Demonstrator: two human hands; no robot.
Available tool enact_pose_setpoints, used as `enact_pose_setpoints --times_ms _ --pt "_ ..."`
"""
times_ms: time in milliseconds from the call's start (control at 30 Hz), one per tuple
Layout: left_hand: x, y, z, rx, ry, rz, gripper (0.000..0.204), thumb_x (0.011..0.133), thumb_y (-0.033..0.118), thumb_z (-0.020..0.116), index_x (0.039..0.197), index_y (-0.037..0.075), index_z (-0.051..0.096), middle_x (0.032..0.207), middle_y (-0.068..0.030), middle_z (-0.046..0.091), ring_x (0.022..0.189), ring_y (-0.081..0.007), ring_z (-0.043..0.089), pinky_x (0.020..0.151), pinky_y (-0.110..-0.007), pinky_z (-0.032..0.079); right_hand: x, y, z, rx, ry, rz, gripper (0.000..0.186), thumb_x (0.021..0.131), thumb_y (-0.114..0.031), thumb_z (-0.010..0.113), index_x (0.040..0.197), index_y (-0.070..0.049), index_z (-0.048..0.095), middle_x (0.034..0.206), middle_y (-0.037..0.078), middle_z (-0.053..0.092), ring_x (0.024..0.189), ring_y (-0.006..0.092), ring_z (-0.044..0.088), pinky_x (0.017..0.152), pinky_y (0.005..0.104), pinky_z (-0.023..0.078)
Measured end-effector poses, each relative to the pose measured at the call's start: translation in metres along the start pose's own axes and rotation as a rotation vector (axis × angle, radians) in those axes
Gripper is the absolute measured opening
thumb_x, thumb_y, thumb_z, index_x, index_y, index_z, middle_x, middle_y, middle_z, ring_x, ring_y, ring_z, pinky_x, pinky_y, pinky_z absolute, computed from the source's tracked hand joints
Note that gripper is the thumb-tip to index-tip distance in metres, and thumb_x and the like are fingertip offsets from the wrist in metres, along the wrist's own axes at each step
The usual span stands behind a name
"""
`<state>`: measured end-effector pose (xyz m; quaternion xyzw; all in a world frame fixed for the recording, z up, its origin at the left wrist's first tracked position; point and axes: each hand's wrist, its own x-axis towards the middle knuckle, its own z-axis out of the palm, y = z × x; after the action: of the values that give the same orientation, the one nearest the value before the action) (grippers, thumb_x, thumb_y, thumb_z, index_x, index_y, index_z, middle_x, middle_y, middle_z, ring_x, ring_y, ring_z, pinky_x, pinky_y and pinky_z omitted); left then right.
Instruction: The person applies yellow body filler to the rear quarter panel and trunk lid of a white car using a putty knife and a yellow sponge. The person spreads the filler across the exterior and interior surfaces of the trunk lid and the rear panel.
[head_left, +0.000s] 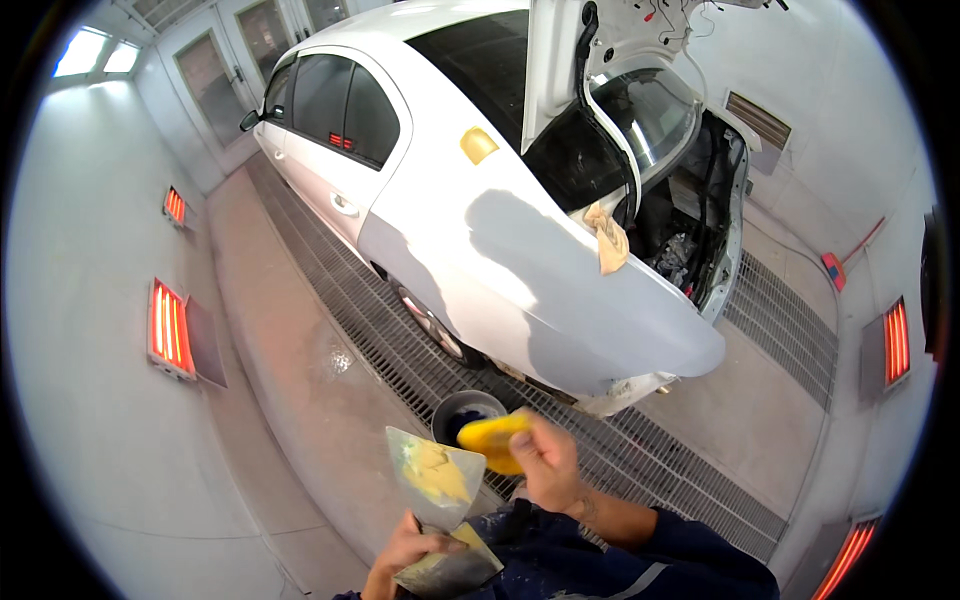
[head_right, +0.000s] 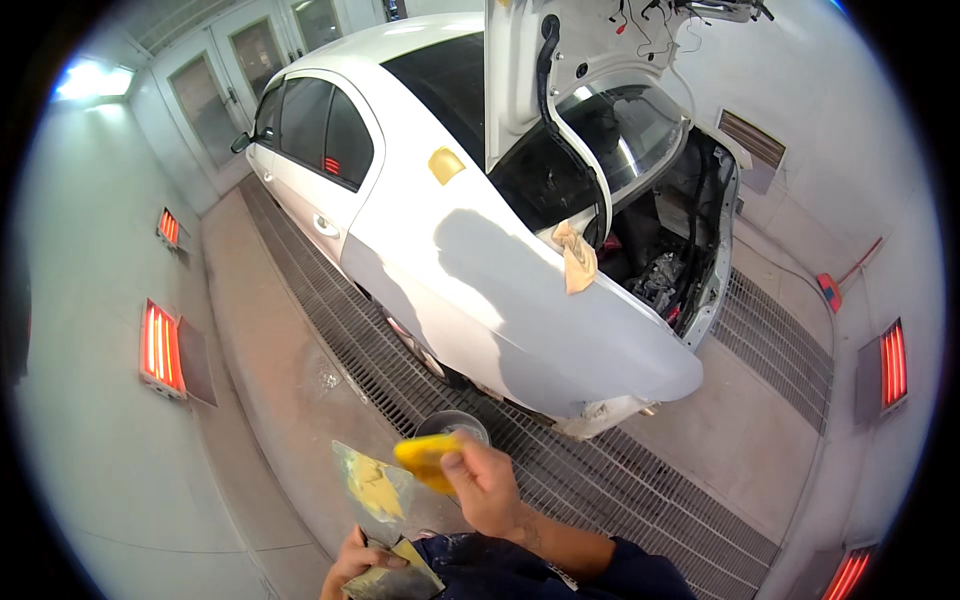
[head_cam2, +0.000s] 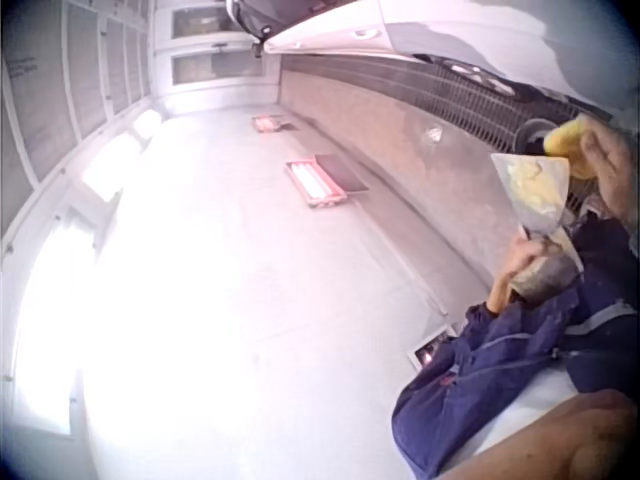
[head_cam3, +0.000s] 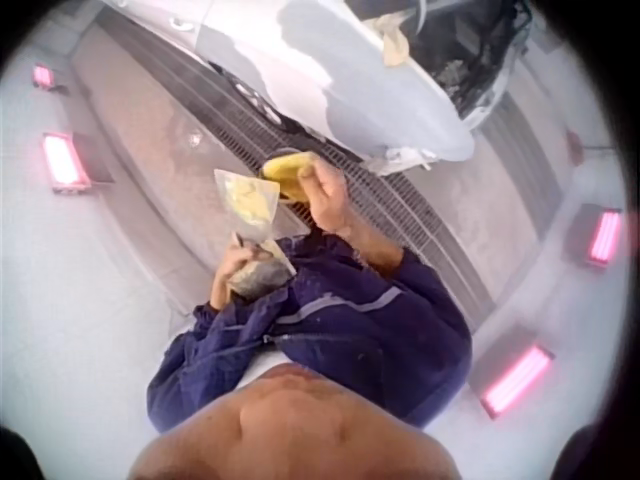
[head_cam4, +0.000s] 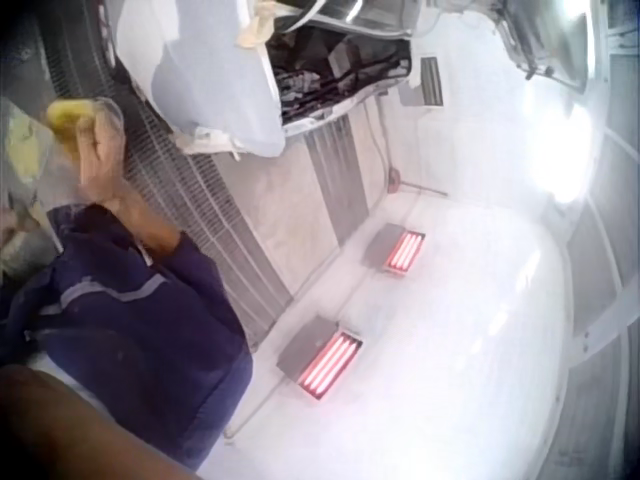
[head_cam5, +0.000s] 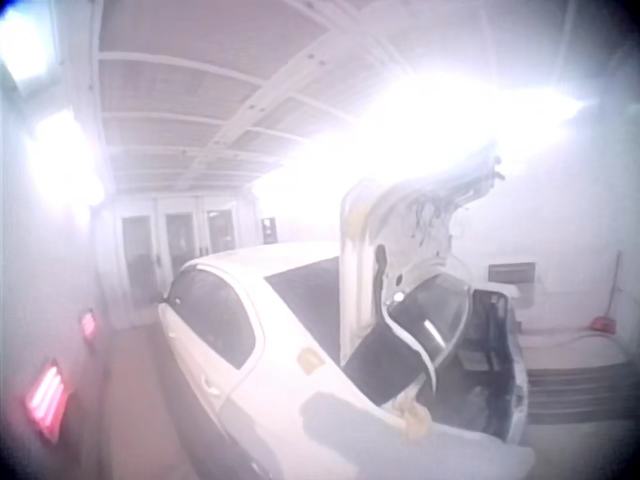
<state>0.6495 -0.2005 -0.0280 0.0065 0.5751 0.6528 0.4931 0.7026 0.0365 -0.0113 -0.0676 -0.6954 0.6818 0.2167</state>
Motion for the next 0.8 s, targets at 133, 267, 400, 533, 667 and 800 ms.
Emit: enact_pose_setpoints --times_ms 133,267,400,533,667,800 --pt "0.012 -0.004 0.01 0.057 -0.011 -0.04 0.078 0.057 -0.013 0.073 0.13 0.0 0.05 0.112 -0.0128 0.068 0.106 -0.0249 0.065 0.096 -0.038 0.05 0.013 -0.011 0.013 0.35 0.198 -0.078 0.027 0.106 -0.02 0.045 0.107 0.003 0.058 0.098 0.007 0.059 0.087 0.0127 0.055 0.079 0.026 0.046" --pt "0.016 -0.005 0.016 0.053 0.003 -0.021 0.078 0.057 -0.013 0.074 0.131 0.0 0.049 0.112 -0.0122 0.067 0.103 -0.0245 0.066 0.095 -0.038 0.051 0.025 -0.007 0.001 0.113 0.084 -0.397 0.028 0.105 -0.018 0.046 0.111 0.006 0.059 0.098 0.011 0.06 0.087 0.0185 0.059 0.08 0.0269 0.046" --pt "0.014 -0.002 0.02 0.019 0.024 -0.034 0.069 0.063 -0.006 0.078 0.128 0.002 0.054 0.114 -0.0054 0.065 0.106 -0.0171 0.06 0.094 -0.032 0.048 0.018 0.004 -0.01 0.072 -0.143 -0.203 0.02 0.101 -0.009 0.05 0.109 0.006 0.06 0.094 0.013 0.061 0.082 0.0204 0.061 0.076 0.0277 0.048" --pt "0.014 0.006 0.023 -0.017 0.063 -0.058 0.068 0.065 -0.005 0.079 0.128 0.002 0.055 0.113 -0.0037 0.065 0.107 -0.0157 0.059 0.095 -0.031 0.047 0.005 0.027 -0.005 -0.025 -0.185 -0.077 0.016 0.1 -0.008 0.053 0.107 0.004 0.06 0.091 0.011 0.061 0.077 0.0188 0.061 0.069 0.0279 0.048" --pt "0.026 0.008 0.016 -0.023 0.05 -0.113 0.073 0.063 -0.009 0.076 0.13 0.002 0.052 0.113 -0.0075 0.067 0.106 -0.0189 0.063 0.095 -0.033 0.049 0.023 0.023 0.003 0.347 0.238 0.151 0.021 0.102 -0.014 0.051 0.108 0.005 0.058 0.089 0.009 0.062 0.08 0.0155 0.059 0.075 0.0253 0.047" --pt "0.051 0.023 -0.006 0.003 -0.037 -0.193 0.073 0.064 -0.009 0.075 0.132 0.002 0.05 0.113 -0.009 0.067 0.106 -0.0195 0.064 0.094 -0.032 0.049 0.052 0.019 0.008 0.15 0.136 -0.097 0.026 0.104 -0.017 0.048 0.112 0.005 0.059 0.097 0.011 0.062 0.085 0.0155 0.06 0.078 0.0257 0.048"
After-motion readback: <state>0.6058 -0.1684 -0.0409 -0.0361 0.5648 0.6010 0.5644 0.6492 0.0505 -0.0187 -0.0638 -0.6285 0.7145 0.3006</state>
